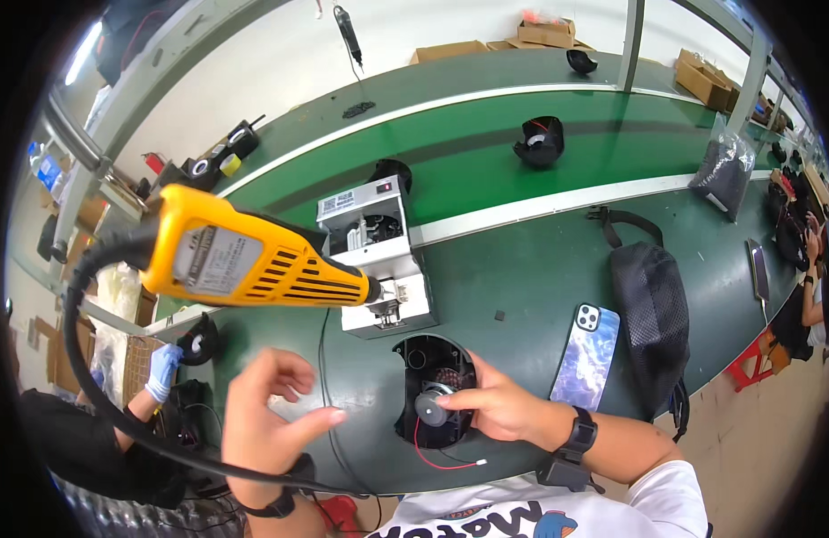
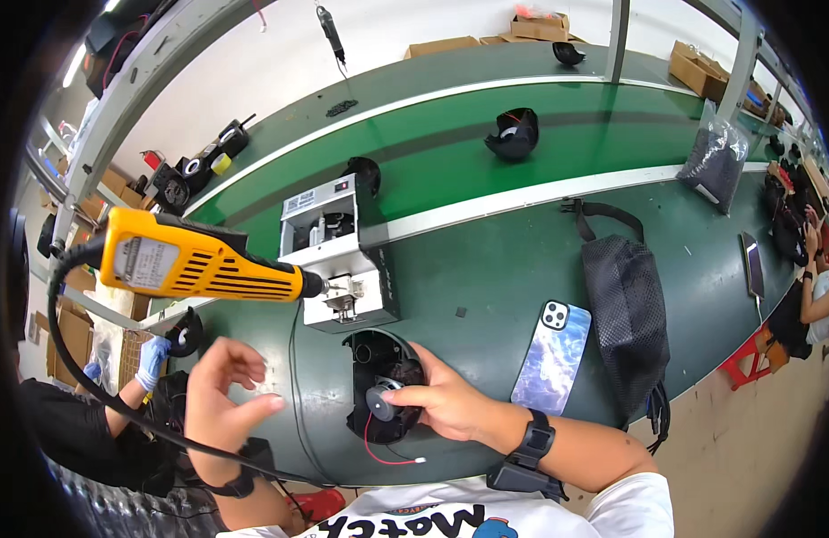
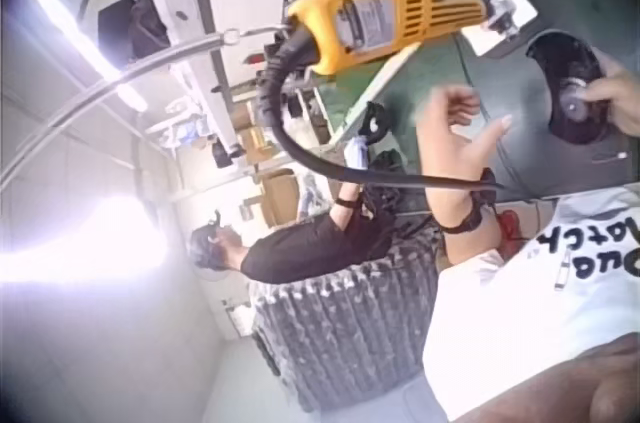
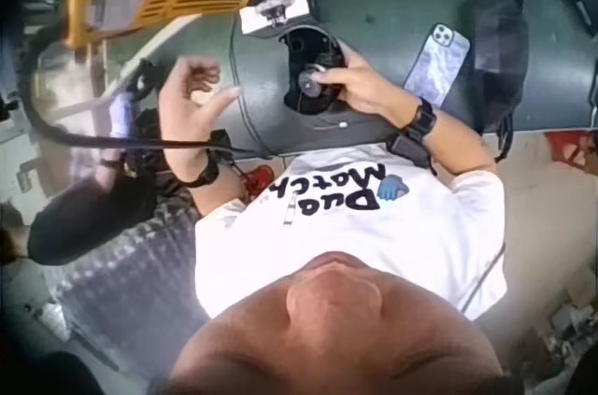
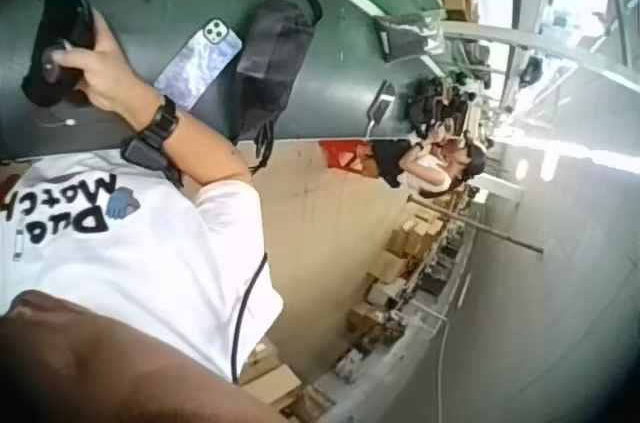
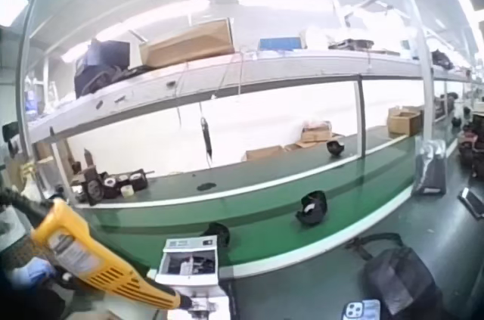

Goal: Manually assemble components of a small speaker using a power screwdriver and assembly jig.

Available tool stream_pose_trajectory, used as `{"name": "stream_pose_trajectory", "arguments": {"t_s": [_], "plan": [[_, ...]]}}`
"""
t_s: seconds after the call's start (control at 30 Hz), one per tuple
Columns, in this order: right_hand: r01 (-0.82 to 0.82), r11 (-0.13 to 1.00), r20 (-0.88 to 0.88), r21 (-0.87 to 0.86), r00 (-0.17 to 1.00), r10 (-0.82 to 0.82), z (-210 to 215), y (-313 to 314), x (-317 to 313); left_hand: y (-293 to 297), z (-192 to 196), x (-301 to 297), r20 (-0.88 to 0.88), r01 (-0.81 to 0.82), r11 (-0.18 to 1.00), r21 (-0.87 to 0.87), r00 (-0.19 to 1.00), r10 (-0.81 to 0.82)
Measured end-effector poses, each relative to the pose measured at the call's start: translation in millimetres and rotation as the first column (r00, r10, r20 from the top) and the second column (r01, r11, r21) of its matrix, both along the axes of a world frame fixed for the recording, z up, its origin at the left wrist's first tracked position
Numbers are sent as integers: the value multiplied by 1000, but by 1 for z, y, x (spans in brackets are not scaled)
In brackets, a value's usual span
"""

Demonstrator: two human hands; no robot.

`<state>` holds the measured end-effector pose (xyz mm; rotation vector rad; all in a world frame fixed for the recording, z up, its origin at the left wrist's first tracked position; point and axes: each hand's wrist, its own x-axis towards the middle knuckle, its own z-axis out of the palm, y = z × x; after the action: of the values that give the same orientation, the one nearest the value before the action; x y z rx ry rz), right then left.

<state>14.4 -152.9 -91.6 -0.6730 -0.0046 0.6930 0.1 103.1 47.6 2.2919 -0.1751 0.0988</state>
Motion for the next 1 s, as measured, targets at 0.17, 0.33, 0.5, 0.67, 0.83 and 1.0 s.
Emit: {"name": "stream_pose_trajectory", "arguments": {"t_s": [0.17, 0.33, 0.5, 0.67, 0.83, 1.0], "plan": [[-4, 994, -93, 111, 996, 15, -7, -14, 8, -68, -39, 9, 198, 259, 934, 248, 930, -310], [89, 994, 43, 61, 995, -92, 10, -18, 1, -99, -29, 5, 167, 195, 794, 576, 922, -348], [102, 994, 253, -36, 963, -90, 8, -24, 8, -104, -33, 6, 225, 217, 752, 622, 871, -437], [73, 994, 289, -81, 956, -47, 8, -25, 12, -101, -44, 6, 299, 189, 777, 600, 848, -437], [20, 992, 265, -123, 964, 13, 5, -23, 10, -104, -47, 0, 321, 144, 742, 655, 835, -446], [25, 988, 231, -150, 973, 10, 4, -22, 6, -104, -45, 0, 254, 188, 773, 606, 875, -412]]}}
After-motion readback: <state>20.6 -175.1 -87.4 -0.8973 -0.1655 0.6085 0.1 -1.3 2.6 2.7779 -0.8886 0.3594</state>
